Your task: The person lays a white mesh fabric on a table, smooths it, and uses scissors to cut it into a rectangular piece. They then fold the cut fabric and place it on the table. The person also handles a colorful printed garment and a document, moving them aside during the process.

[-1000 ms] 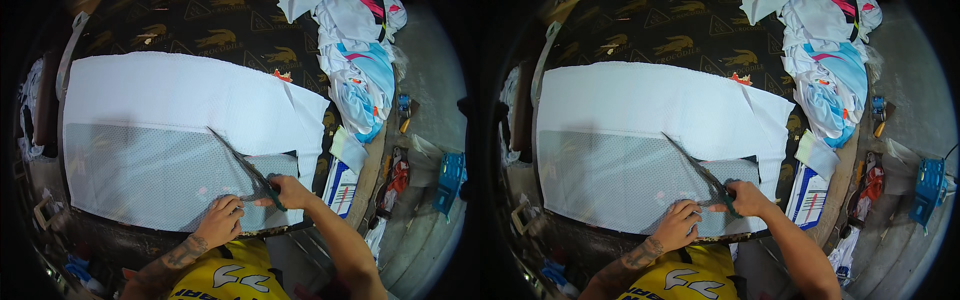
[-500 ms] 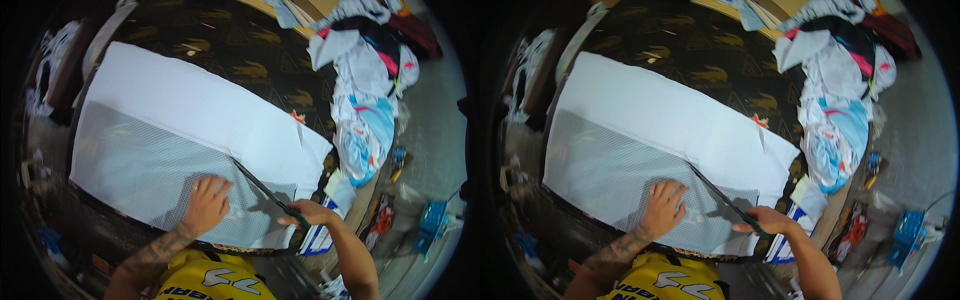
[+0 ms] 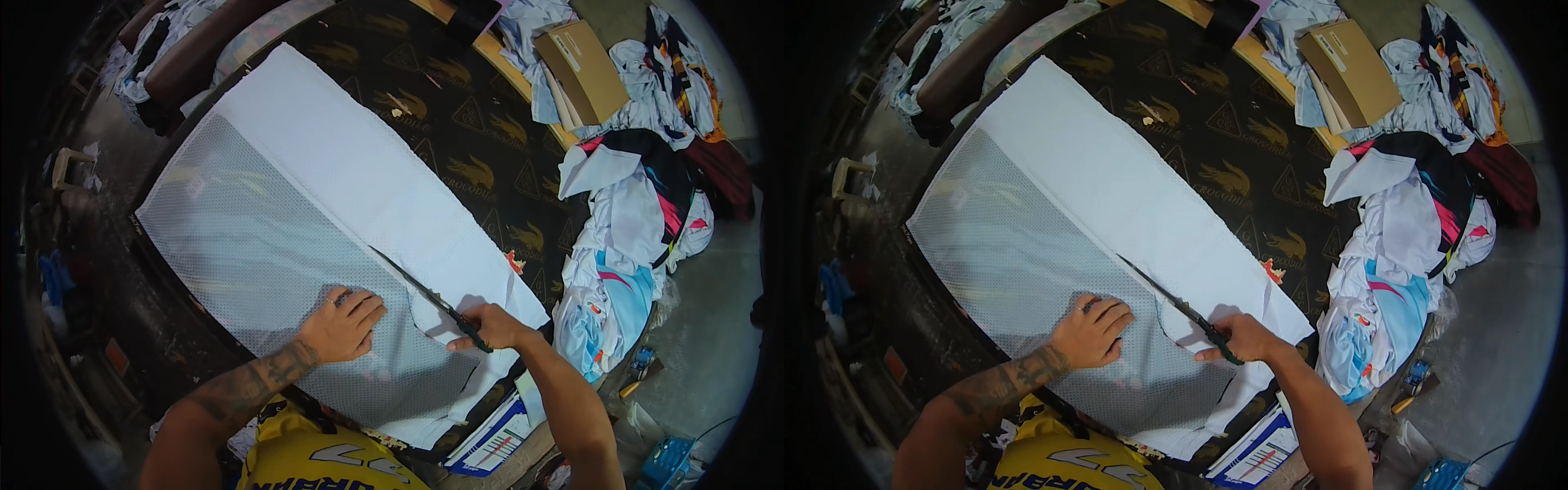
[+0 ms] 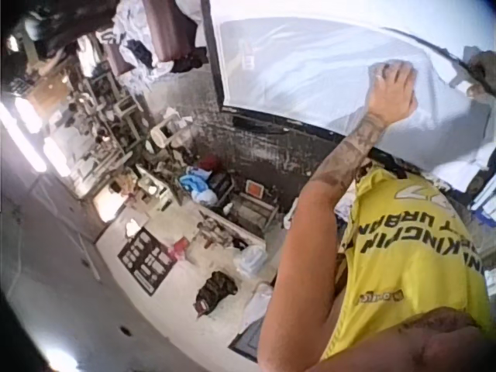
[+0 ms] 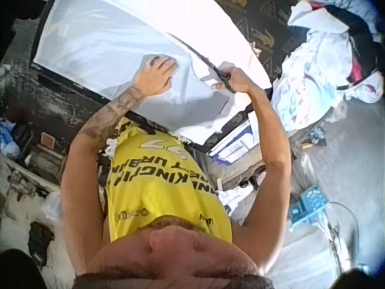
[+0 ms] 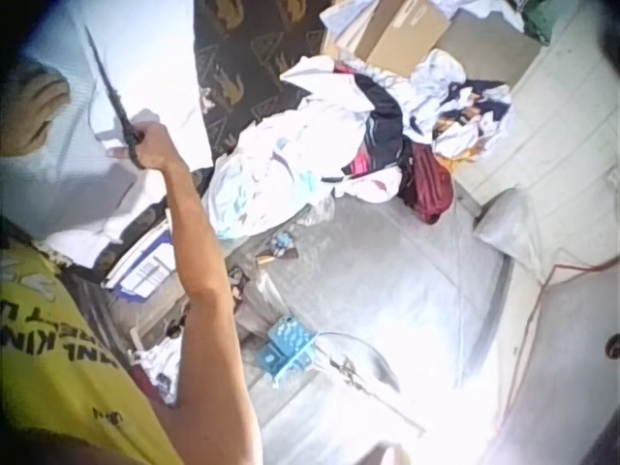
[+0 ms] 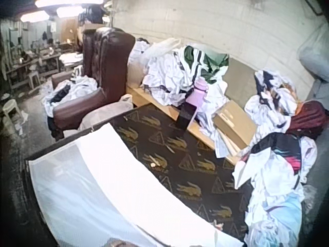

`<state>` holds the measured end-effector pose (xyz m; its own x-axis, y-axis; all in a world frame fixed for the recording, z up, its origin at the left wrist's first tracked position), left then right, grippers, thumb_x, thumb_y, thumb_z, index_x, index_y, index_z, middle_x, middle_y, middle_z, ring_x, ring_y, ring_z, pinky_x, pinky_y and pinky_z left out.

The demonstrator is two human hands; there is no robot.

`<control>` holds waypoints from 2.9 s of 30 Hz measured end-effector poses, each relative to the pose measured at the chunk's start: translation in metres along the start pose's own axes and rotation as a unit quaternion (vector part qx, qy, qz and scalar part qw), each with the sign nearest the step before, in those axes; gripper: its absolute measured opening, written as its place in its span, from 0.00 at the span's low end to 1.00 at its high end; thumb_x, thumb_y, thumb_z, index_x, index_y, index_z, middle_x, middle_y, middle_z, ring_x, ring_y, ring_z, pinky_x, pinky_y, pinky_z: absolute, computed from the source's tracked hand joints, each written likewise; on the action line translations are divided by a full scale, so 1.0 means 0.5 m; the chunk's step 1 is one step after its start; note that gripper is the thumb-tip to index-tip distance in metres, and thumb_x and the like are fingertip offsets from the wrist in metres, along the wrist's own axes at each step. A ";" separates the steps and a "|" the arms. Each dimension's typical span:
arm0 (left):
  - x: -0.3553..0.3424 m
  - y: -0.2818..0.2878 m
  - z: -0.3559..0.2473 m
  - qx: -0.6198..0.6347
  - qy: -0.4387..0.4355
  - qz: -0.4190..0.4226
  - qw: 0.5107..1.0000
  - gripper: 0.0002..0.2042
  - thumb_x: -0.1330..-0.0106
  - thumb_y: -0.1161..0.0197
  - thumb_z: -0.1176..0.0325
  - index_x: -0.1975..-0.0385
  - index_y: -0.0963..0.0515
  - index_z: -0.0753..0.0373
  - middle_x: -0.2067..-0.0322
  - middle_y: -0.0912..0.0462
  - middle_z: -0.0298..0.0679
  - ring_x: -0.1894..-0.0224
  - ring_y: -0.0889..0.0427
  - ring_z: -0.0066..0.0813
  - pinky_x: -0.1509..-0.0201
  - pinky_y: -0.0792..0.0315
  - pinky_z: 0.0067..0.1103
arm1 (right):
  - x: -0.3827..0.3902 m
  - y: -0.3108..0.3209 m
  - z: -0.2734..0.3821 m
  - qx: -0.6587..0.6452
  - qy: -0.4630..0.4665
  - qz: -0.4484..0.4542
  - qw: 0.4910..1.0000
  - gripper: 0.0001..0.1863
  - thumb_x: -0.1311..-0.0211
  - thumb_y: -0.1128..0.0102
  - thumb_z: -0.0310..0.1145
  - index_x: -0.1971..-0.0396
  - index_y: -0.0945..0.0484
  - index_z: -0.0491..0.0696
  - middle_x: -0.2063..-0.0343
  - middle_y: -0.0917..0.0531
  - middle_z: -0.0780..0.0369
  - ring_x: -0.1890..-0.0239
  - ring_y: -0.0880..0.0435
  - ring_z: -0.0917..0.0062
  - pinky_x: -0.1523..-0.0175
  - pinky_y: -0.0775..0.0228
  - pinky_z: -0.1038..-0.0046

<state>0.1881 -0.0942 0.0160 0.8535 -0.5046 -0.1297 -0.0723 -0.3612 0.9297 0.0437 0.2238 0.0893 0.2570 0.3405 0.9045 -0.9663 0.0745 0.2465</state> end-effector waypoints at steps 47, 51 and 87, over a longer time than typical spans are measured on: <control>0.019 -0.021 0.027 0.165 -0.006 -0.029 0.986 0.30 0.37 0.30 0.57 0.37 0.21 0.68 0.36 0.22 0.45 0.32 0.26 0.40 0.32 0.32 0.40 | -0.191 0.103 0.399 -0.033 0.036 -0.076 0.996 0.40 0.59 0.18 0.78 0.80 0.21 0.52 0.84 0.28 0.70 0.76 0.28 0.78 0.68 0.40 0.70; 0.019 -0.018 0.031 0.163 0.000 -0.052 0.985 0.28 0.38 0.33 0.60 0.39 0.21 0.67 0.38 0.23 0.44 0.33 0.27 0.38 0.30 0.34 0.40 | -0.215 0.119 0.423 0.062 -0.070 -0.023 0.995 0.37 0.58 0.15 0.72 0.77 0.18 0.50 0.84 0.27 0.70 0.76 0.26 0.78 0.68 0.39 0.70; 0.020 0.041 0.092 0.338 0.051 0.060 0.938 0.32 0.37 0.30 0.63 0.32 0.28 0.66 0.30 0.30 0.49 0.25 0.36 0.49 0.22 0.41 0.45 | -0.396 0.223 0.802 0.027 0.089 -0.120 0.988 0.36 0.59 0.12 0.70 0.80 0.16 0.49 0.84 0.21 0.67 0.79 0.19 0.80 0.73 0.31 0.75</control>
<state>0.1714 -0.1431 0.0179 0.8606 -0.5084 0.0285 -0.4527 -0.7383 0.4999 -0.1084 -0.2113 0.0772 0.4677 0.4782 0.7433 -0.8741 0.1254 0.4693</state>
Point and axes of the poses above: each hand's wrist, its own x-axis away from the middle knuckle, its own y-axis out of the back of the hand, z = x × y, the point moved 1 cm from there along -x, towards the middle knuckle
